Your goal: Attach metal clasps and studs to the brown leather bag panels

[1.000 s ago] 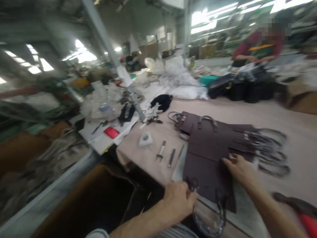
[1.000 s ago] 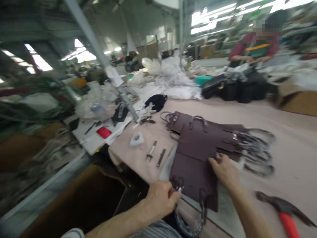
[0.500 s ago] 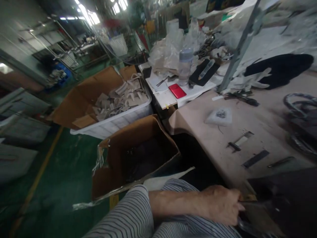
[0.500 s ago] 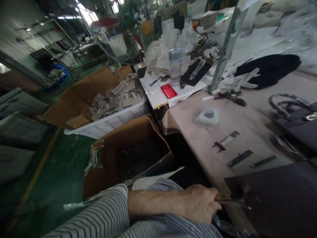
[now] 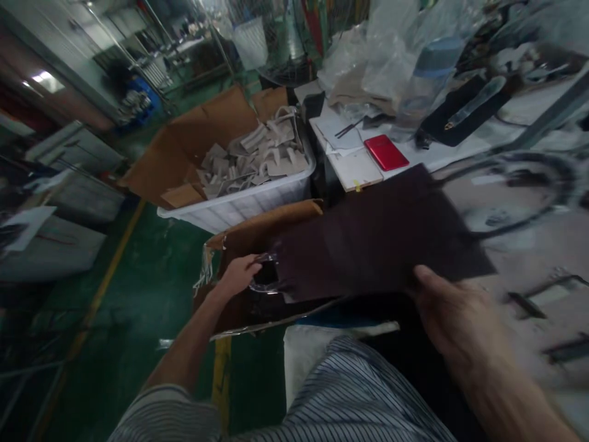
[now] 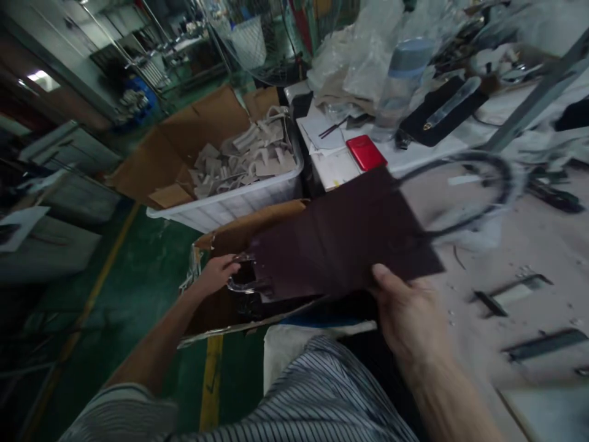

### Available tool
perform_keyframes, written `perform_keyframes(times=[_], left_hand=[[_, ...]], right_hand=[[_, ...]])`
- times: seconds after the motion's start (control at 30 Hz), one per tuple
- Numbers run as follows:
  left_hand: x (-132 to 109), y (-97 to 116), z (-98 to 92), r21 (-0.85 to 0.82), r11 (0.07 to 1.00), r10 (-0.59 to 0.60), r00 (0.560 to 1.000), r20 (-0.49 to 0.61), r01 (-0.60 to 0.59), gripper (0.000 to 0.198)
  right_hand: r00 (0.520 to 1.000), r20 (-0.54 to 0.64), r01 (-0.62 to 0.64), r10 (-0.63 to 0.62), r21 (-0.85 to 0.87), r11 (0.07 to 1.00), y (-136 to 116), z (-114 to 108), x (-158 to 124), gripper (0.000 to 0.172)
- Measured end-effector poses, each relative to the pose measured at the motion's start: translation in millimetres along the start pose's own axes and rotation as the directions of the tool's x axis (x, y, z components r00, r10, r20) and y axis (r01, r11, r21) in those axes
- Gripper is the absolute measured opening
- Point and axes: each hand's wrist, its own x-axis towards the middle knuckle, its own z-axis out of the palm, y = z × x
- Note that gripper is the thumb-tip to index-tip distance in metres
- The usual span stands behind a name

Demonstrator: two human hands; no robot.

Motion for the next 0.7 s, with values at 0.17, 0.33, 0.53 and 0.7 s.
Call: perform_keyframes(times=[0.17, 0.33, 0.53, 0.7], left_hand=[[-2, -110, -39.9, 0.184, 0.879, -0.415, 0.896, -0.158, 0.440, 0.039], [-7, -142, -5.1, 0.209, 0.808, -0.549, 0.833, -0.076, 0.551, 0.040], [-14, -105, 109.4, 0.230, 0.833, -0.548, 0.808, 0.215, 0.503, 0.029], [-16, -38, 178.8, 0.182, 0.927, -0.375, 0.816, 0.440, 0.328, 0.026]], right_hand=[[0.913, 0.157, -0.335, 0.377, -0.241, 0.911, 90, 99, 9, 0.035], [0.843, 0.045, -0.472, 0.536, -0.414, 0.778, 151, 85, -5, 0.025], [0.857, -0.035, -0.478, 0.514, -0.426, 0.768, 138, 5, -11, 0.030], [0.915, -0.111, -0.401, 0.388, -0.361, 0.842, 99, -46, -16, 0.051]])
